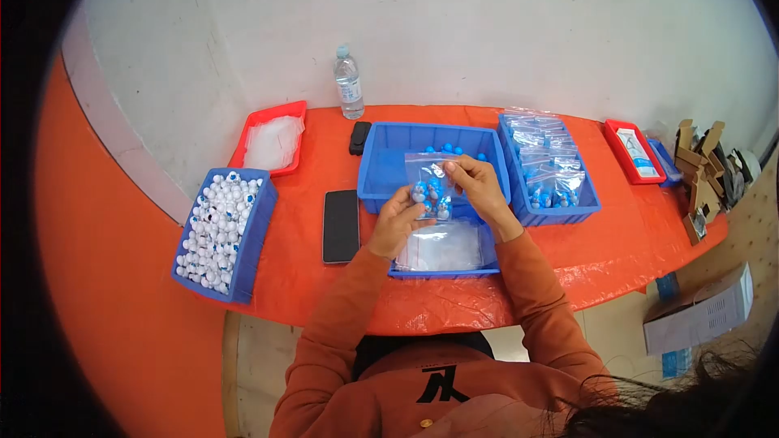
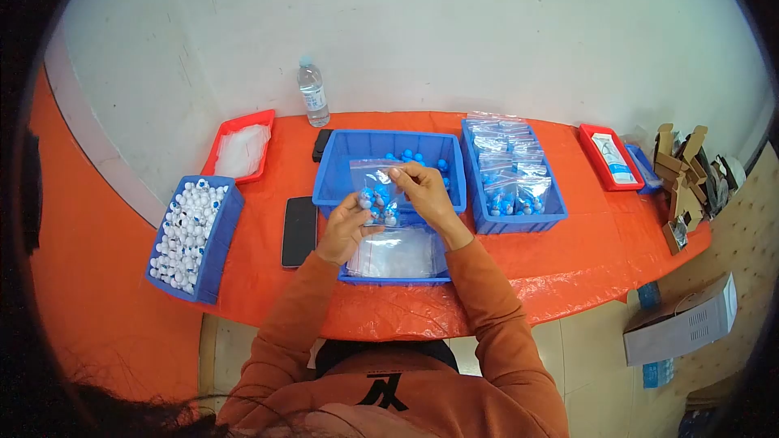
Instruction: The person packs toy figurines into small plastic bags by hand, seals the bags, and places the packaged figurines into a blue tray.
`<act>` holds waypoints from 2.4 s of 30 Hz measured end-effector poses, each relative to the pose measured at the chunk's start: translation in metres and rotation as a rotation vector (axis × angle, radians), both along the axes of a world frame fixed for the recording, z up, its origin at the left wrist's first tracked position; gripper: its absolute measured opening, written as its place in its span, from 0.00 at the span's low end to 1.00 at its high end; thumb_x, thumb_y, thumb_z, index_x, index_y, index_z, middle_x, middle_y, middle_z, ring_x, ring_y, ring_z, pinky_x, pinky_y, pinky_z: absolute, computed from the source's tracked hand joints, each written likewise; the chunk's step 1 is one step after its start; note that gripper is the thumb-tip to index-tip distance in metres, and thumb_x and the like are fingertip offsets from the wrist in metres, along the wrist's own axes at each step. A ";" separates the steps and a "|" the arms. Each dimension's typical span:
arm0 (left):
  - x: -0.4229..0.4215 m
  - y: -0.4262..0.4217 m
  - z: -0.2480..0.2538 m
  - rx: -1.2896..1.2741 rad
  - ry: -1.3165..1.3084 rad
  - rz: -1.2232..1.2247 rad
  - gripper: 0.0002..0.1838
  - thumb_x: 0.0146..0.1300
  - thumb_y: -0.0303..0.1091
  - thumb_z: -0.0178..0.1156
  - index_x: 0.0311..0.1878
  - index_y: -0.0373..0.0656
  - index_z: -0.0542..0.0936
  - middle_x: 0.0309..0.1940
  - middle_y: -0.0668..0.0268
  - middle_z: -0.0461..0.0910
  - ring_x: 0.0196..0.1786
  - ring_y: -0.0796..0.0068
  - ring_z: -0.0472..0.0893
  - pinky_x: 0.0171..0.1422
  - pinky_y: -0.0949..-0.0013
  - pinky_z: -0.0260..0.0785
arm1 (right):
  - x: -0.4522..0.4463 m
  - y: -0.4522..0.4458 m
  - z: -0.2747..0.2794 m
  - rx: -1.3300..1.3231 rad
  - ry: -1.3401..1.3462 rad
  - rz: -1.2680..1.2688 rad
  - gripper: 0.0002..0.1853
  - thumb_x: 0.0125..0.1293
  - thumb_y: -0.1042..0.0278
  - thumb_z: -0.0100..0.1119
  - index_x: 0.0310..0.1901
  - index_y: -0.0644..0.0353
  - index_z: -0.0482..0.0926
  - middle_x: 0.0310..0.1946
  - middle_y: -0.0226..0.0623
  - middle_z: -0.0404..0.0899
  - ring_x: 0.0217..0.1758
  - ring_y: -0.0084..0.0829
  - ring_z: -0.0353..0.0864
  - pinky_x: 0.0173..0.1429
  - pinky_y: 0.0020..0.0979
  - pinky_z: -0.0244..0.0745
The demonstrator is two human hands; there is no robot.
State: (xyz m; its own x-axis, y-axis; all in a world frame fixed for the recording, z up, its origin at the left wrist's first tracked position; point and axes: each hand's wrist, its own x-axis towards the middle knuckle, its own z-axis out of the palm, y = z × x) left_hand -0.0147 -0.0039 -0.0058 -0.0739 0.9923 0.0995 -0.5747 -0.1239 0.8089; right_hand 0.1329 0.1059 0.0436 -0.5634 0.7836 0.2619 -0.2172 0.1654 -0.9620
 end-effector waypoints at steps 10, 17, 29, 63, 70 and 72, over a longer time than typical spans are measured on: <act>-0.004 0.000 -0.004 0.092 0.014 0.168 0.14 0.68 0.34 0.56 0.53 0.39 0.75 0.48 0.60 0.77 0.46 0.76 0.77 0.49 0.74 0.73 | 0.000 -0.008 0.007 0.063 0.000 0.085 0.05 0.62 0.70 0.63 0.38 0.61 0.82 0.22 0.29 0.75 0.24 0.16 0.69 0.29 0.17 0.68; -0.001 -0.007 0.004 0.050 0.300 0.407 0.09 0.62 0.30 0.61 0.44 0.38 0.81 0.43 0.61 0.80 0.44 0.75 0.77 0.50 0.74 0.71 | 0.001 -0.010 0.005 0.174 -0.170 0.086 0.04 0.59 0.71 0.64 0.32 0.60 0.80 0.22 0.30 0.75 0.23 0.19 0.67 0.29 0.19 0.65; 0.003 -0.005 0.007 0.306 0.892 0.713 0.06 0.53 0.23 0.65 0.34 0.39 0.79 0.39 0.61 0.79 0.42 0.66 0.78 0.49 0.70 0.70 | -0.003 -0.019 0.008 0.625 -0.271 0.076 0.03 0.57 0.73 0.64 0.30 0.58 0.78 0.28 0.29 0.75 0.28 0.23 0.68 0.33 0.22 0.65; -0.016 -0.006 0.006 0.210 0.755 0.623 0.03 0.60 0.25 0.60 0.36 0.37 0.78 0.38 0.64 0.78 0.39 0.75 0.76 0.47 0.76 0.69 | 0.186 0.100 -0.023 -0.387 -0.187 -0.368 0.06 0.68 0.66 0.55 0.36 0.59 0.74 0.28 0.33 0.75 0.27 0.20 0.72 0.35 0.20 0.72; -0.013 -0.005 0.006 0.201 0.739 0.626 0.03 0.60 0.25 0.60 0.37 0.37 0.78 0.38 0.64 0.79 0.39 0.75 0.76 0.47 0.76 0.69 | 0.192 0.078 0.013 0.064 -0.372 -0.587 0.05 0.67 0.69 0.55 0.35 0.61 0.77 0.29 0.33 0.76 0.29 0.21 0.73 0.35 0.21 0.72; -0.012 -0.005 0.007 0.196 0.723 0.650 0.03 0.60 0.25 0.60 0.37 0.38 0.78 0.38 0.63 0.79 0.39 0.75 0.76 0.47 0.76 0.69 | 0.180 0.066 0.019 0.211 -0.377 -0.563 0.05 0.66 0.69 0.56 0.35 0.60 0.78 0.29 0.33 0.76 0.29 0.21 0.73 0.35 0.20 0.72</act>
